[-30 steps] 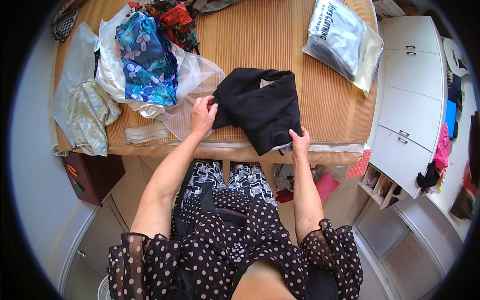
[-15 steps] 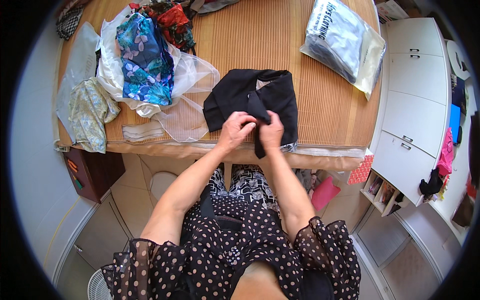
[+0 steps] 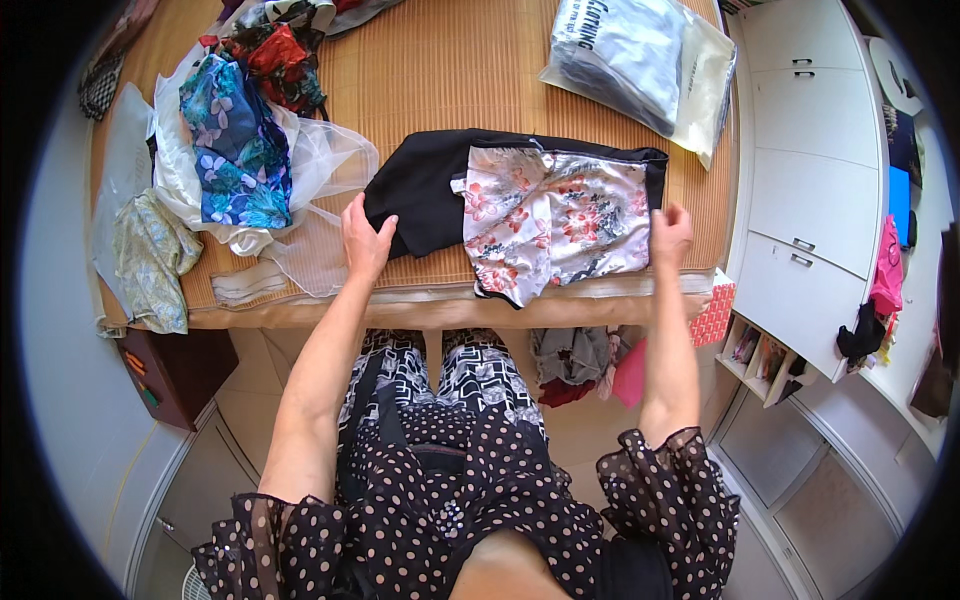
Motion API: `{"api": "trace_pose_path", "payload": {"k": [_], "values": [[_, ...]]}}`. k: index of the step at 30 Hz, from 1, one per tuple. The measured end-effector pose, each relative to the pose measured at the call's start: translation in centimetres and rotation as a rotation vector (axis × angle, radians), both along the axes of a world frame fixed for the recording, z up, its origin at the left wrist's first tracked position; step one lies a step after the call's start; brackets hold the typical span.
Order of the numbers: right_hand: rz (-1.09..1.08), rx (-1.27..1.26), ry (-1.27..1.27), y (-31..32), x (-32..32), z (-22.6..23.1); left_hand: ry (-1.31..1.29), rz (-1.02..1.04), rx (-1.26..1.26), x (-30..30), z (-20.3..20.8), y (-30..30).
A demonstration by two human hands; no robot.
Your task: The person stands in a bedroom and folds various clothing items on a bed. They handle a patterned dress, a black top, a white garment, a red floral top, and a grey t-shirt, smoothing and folding each one by hand before placing it into a neat pile.
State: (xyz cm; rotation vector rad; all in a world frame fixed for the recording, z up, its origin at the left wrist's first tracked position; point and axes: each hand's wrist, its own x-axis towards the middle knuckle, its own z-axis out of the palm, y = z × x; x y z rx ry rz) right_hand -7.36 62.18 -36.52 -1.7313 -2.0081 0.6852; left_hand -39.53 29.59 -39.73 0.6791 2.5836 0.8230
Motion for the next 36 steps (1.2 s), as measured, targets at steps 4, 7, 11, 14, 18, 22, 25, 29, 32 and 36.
{"api": "trace_pose_path", "payload": {"k": [4,7,11,14,18,22,25,29,32,36], "values": [[0.332,-0.124,0.264,-10.8,-6.3,-0.6,-0.301,0.189,-0.079,-0.4,0.6,1.8],[0.489,-0.114,0.247,-17.7,-10.9,-1.2,-0.59,0.262,0.034,-0.8,-1.7,1.3],[0.327,-0.015,-0.06,-21.1,-15.2,-1.3,-0.523,0.133,0.157,-0.9,-0.6,1.2],[0.233,-0.047,-0.28,-20.5,-17.2,-1.2,-0.65,0.173,0.303,-0.9,-0.6,1.0],[0.337,-0.113,-0.09,-16.9,-14.9,-3.7,-0.844,0.309,0.338,-0.2,-0.8,1.5],[0.122,-0.383,0.139,-13.8,-12.5,-5.7,-0.712,0.131,0.28,0.4,-2.3,1.8],[-0.11,-0.722,0.804,-12.1,-11.1,-6.2,-0.842,0.18,0.322,0.3,-1.3,2.2],[-0.247,-1.087,1.3,-11.4,-11.7,-1.5,-0.96,0.213,0.41,-0.7,0.4,0.6],[-0.092,-0.917,0.866,-12.6,-12.1,-3.9,-0.919,0.234,0.382,-0.9,-1.2,-1.0],[0.29,-0.06,-0.081,-16.7,-15.4,-2.7,-0.934,0.24,0.332,-0.7,-1.6,-1.6]]}}
